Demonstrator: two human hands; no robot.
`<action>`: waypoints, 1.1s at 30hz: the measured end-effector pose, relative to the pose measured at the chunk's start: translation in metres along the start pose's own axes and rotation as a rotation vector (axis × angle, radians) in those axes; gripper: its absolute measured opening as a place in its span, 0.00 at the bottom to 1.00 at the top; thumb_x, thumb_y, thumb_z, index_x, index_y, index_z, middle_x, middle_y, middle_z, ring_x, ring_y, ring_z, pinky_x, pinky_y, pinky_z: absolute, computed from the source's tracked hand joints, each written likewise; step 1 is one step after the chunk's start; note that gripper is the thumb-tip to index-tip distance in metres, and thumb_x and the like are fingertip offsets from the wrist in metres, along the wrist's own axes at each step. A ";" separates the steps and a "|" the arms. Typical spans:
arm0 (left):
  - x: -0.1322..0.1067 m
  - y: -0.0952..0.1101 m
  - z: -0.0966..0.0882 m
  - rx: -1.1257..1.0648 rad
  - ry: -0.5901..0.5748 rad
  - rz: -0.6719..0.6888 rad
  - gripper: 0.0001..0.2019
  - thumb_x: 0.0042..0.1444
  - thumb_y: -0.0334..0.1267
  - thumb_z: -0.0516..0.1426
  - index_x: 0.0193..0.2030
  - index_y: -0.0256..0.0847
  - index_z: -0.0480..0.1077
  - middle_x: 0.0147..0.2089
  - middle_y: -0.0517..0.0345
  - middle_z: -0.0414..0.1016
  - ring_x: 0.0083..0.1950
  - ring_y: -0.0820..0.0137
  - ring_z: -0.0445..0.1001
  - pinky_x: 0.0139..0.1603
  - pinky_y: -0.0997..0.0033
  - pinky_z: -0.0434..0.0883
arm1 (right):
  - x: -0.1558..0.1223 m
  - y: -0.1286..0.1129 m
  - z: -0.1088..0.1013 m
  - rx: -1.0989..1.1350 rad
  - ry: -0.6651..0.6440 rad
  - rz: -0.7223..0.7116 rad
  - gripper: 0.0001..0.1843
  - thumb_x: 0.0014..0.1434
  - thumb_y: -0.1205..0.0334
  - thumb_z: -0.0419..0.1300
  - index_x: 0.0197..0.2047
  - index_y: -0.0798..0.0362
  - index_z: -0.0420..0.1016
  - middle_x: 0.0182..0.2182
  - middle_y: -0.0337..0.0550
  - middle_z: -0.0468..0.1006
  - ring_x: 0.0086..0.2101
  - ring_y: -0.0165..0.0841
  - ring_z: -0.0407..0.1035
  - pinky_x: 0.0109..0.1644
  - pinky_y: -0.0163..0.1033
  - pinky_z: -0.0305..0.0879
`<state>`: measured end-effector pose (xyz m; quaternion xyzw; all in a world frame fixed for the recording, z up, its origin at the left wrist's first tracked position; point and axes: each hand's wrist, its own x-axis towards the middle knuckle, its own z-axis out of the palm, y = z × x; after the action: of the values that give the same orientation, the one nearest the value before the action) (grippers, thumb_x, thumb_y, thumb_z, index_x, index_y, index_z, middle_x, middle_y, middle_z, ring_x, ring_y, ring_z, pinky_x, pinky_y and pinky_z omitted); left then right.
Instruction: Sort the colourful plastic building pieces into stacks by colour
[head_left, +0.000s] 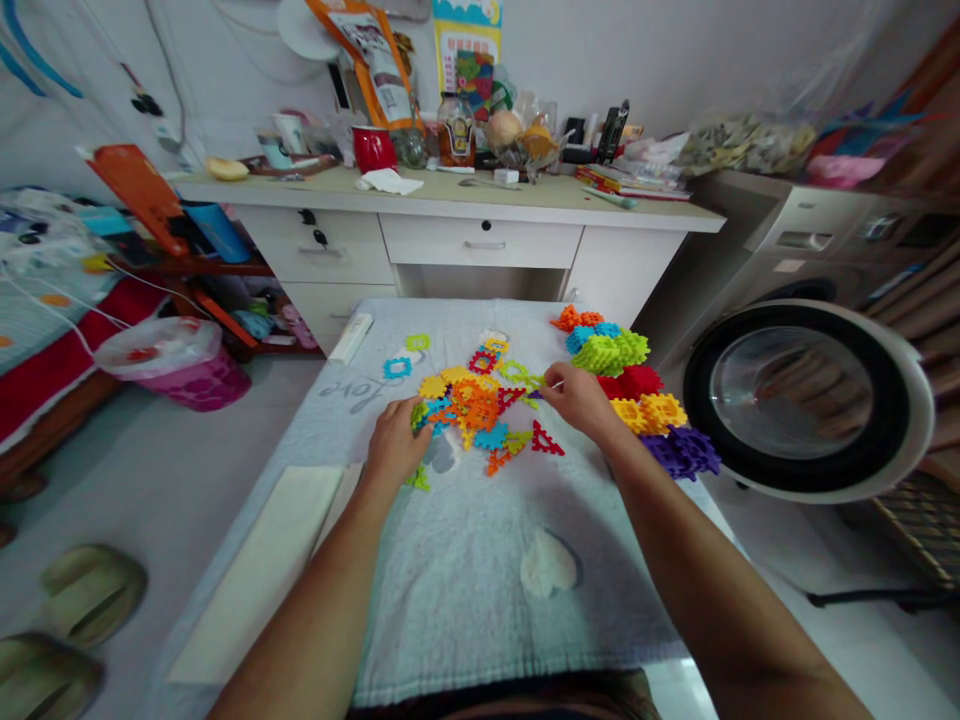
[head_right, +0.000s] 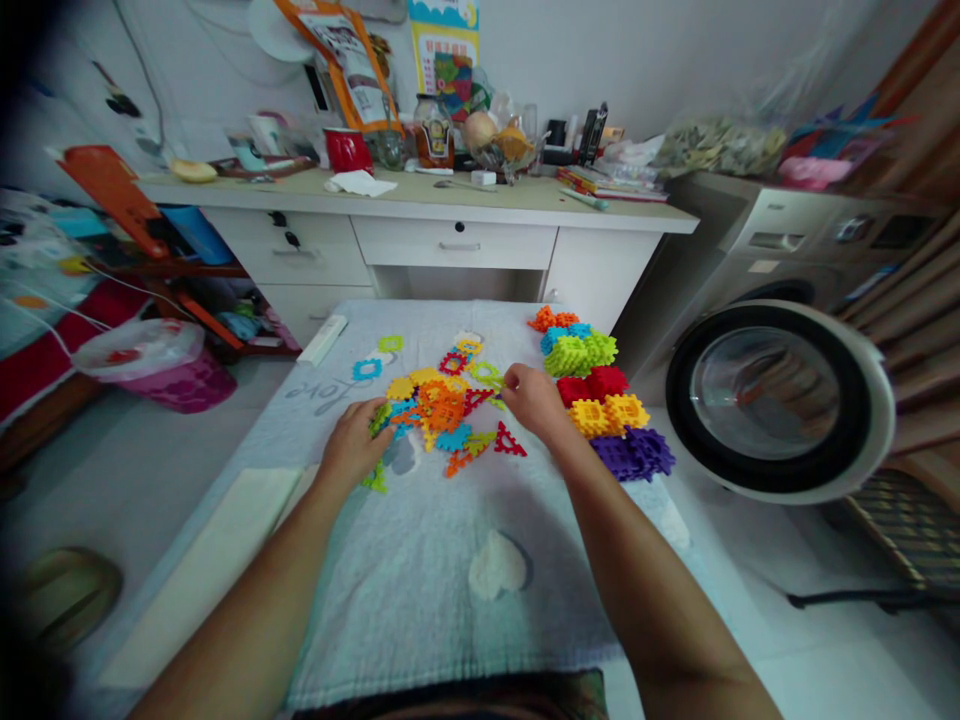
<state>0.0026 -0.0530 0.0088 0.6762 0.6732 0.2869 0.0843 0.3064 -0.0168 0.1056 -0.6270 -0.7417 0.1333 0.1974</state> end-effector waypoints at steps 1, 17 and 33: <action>0.000 0.000 0.000 0.001 0.000 0.000 0.22 0.56 0.38 0.56 0.58 0.38 0.69 0.56 0.45 0.73 0.59 0.56 0.71 0.64 0.56 0.68 | 0.003 0.003 -0.012 -0.002 0.018 -0.009 0.04 0.57 0.66 0.59 0.35 0.54 0.76 0.31 0.42 0.79 0.30 0.30 0.68 0.35 0.34 0.57; 0.001 -0.003 0.000 0.004 -0.024 0.012 0.23 0.56 0.40 0.55 0.58 0.36 0.69 0.55 0.43 0.74 0.58 0.55 0.72 0.62 0.54 0.69 | 0.058 0.133 -0.104 -0.508 0.334 0.231 0.10 0.57 0.67 0.56 0.39 0.54 0.79 0.37 0.50 0.80 0.32 0.36 0.69 0.34 0.37 0.57; 0.000 -0.004 0.001 0.006 -0.034 -0.001 0.22 0.56 0.40 0.55 0.58 0.39 0.69 0.56 0.45 0.74 0.57 0.57 0.72 0.63 0.56 0.68 | 0.053 0.148 -0.087 -0.541 0.230 0.132 0.12 0.61 0.65 0.55 0.44 0.55 0.79 0.42 0.52 0.74 0.37 0.37 0.70 0.40 0.39 0.62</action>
<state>-0.0002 -0.0522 0.0063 0.6809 0.6730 0.2734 0.0936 0.4692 0.0578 0.1235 -0.7146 -0.6808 -0.1285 0.0969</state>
